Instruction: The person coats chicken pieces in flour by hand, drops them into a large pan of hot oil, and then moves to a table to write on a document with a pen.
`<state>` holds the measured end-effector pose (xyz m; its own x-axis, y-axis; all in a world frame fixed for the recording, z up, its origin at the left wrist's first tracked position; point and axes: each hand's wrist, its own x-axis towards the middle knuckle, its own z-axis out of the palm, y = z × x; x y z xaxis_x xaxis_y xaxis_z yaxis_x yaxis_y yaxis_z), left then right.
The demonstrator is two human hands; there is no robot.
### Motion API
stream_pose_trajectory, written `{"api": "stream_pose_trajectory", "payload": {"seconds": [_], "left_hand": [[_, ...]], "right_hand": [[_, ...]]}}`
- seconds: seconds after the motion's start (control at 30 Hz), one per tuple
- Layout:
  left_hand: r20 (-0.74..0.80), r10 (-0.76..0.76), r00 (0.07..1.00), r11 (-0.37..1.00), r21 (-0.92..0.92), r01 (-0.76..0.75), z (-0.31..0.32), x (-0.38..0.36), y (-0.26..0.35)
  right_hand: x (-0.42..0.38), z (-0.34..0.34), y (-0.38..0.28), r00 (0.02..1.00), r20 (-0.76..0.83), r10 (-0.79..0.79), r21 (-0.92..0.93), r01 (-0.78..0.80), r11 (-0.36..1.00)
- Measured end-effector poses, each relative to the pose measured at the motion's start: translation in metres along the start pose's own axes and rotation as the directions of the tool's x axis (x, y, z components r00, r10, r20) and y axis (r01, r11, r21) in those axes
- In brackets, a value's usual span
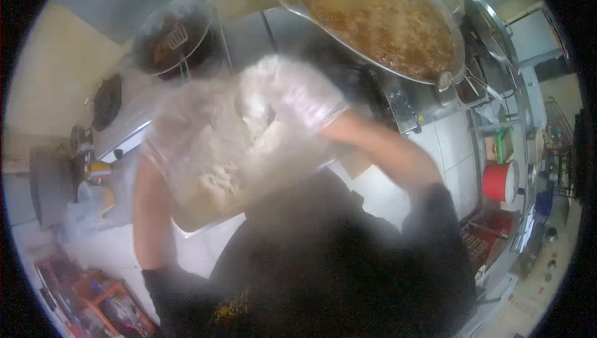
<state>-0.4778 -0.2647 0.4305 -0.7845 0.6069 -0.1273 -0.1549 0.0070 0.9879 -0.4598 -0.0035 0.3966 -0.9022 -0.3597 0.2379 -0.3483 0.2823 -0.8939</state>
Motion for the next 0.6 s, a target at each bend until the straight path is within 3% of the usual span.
{"api": "stream_pose_trajectory", "payload": {"seconds": [0.1,0.13,0.17,0.2,0.23,0.3,0.37,0.47,0.53,0.6], "left_hand": [[0.215,0.189,0.958,0.966,0.134,-0.221,0.016,0.036,0.081],[0.26,0.231,0.937,0.94,0.19,-0.285,0.031,0.048,0.103],[0.289,0.266,0.919,0.902,0.262,-0.344,0.048,0.059,0.125],[0.29,0.285,0.914,0.865,0.334,-0.375,0.065,0.07,0.144],[0.28,0.301,0.912,0.823,0.407,-0.396,0.084,0.08,0.162],[0.233,0.318,0.919,0.737,0.549,-0.394,0.12,0.102,0.188],[0.173,0.29,0.941,0.673,0.663,-0.329,0.152,0.137,0.198],[0.097,0.18,0.979,0.619,0.762,-0.189,0.193,0.207,0.182],[0.263,0.13,0.956,0.608,0.74,-0.286,0.187,0.295,0.126],[0.262,0.033,0.965,0.316,0.913,-0.259,0.214,0.308,0.115]], "right_hand": [[0.013,-0.068,-0.037,0.929,-0.041,-0.367,-0.439,0.313,0.842],[0.011,-0.096,-0.068,0.921,0.096,-0.378,-0.798,0.298,0.524],[0.009,-0.124,-0.1,0.895,0.232,-0.381,-0.958,0.278,0.071],[0.007,-0.149,-0.116,0.905,0.209,-0.371,-0.975,0.223,-0.006],[0.003,-0.174,-0.117,0.921,0.159,-0.355,-0.986,0.166,-0.013],[-0.001,-0.227,-0.11,0.951,-0.155,-0.268,-0.952,-0.071,0.299],[-0.006,-0.275,-0.088,0.916,-0.383,-0.123,-0.842,-0.291,0.455],[-0.013,-0.34,-0.038,0.821,-0.564,0.087,-0.685,-0.524,0.506],[-0.017,-0.375,0.002,0.752,-0.624,0.211,-0.589,-0.631,0.505],[-0.022,-0.398,0.039,0.69,-0.65,0.318,-0.489,-0.7,0.519]]}}
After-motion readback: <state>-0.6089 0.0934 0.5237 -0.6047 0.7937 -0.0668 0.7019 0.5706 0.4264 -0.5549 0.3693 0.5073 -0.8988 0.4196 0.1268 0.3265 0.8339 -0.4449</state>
